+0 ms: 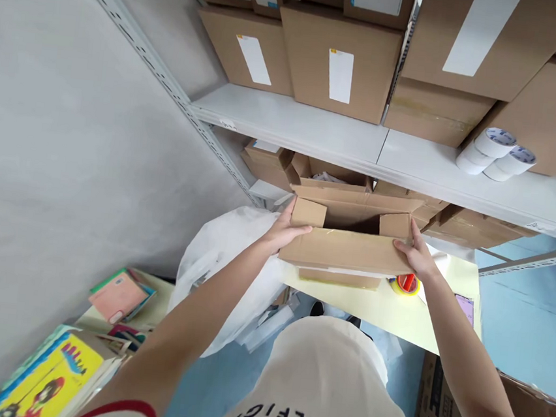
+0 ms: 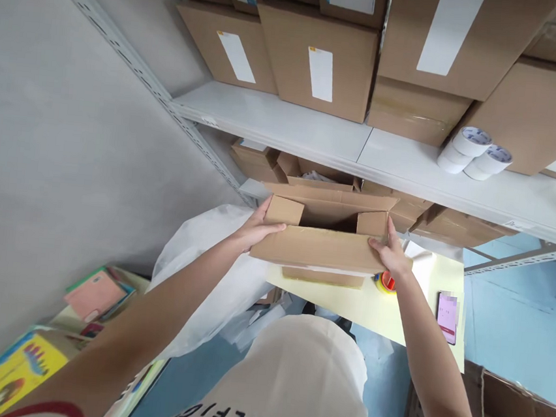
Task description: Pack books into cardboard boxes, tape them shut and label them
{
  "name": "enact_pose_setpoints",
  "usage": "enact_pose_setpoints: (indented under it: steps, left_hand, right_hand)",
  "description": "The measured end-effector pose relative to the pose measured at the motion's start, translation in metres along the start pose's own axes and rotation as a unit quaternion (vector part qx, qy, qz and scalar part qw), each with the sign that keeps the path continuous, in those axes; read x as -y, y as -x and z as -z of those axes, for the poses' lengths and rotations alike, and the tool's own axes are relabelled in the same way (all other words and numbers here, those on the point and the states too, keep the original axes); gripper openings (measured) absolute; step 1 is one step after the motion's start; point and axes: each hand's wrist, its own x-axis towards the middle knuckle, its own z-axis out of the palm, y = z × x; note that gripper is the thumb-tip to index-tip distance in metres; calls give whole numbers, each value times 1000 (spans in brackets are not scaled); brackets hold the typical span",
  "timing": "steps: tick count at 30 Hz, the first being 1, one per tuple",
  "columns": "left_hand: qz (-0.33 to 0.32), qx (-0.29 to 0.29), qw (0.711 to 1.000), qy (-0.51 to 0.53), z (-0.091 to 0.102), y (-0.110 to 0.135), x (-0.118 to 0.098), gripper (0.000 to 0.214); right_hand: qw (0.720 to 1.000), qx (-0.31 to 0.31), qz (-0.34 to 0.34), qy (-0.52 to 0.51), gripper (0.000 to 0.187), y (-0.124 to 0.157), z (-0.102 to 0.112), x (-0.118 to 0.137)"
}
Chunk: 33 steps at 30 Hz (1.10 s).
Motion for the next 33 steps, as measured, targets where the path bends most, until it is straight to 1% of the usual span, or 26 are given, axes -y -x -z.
enact_pose_setpoints:
  steps: [2,3,4,5,7,9,10,11,13,15,16,17,19,20,24,26,28,30,32,33]
  left_hand:
    - [-18,-20,999,-40,6,5,9,125]
    - [-40,-38,996,-72,10,5,11,132]
    - [-73,-59,989,-113,13,5,12,139]
    - [-112,-80,978,-160,17,4,11,144]
    - [-187,-106,940,-263,22,2,3,150]
    - [-232,-103,901,-353,26,2,-9,148]
    - [-240,-92,885,-389,27,3,-14,141]
    - [-242,-80,871,-419,28,5,-19,130]
    - [-241,-54,849,-468,27,10,-25,96]
    - [-241,-28,829,-504,24,17,-27,59]
    - [-239,-14,822,-516,23,20,-27,47]
    - [-236,1,817,-526,20,23,-26,43]
    - [-225,31,812,-537,15,26,-26,50]
    - [-218,44,811,-541,12,27,-27,60]
    - [-180,88,808,-555,-4,27,-33,118]
    - [-163,97,807,-559,-13,26,-35,132]
    - [-149,93,807,-564,-23,25,-37,133]
    - [-134,81,808,-569,-33,24,-38,128]
    - [-117,66,812,-568,-41,23,-39,124]
    - [-109,57,815,-566,-45,23,-40,124]
  right_hand:
    - [999,18,-21,-29,107,11,1,4]
    - [999,17,-27,-38,114,14,2,6]
    - [999,9,-18,-35,121,15,3,9]
    - [1000,-3,1,-25,128,14,5,11]
    - [999,-21,49,4,135,9,8,16]
    - [995,-27,88,31,131,2,14,19]
    - [994,-25,100,44,125,0,17,20]
    - [992,-24,107,59,116,-1,20,21]
    - [986,-18,126,104,91,0,25,22]
    - [974,6,151,168,69,4,28,23]
    - [967,21,162,196,65,7,28,24]
    - [961,36,168,216,65,9,27,25]
    - [958,54,164,230,72,9,24,27]
    - [959,57,158,226,76,7,23,29]
    - [965,65,162,195,84,-17,20,33]
    - [964,75,175,188,86,-34,19,33]
    - [962,84,176,190,88,-49,19,32]
    - [962,85,165,201,89,-57,21,29]
    - [962,67,154,213,91,-56,29,22]
    - [963,46,154,216,90,-51,35,17]
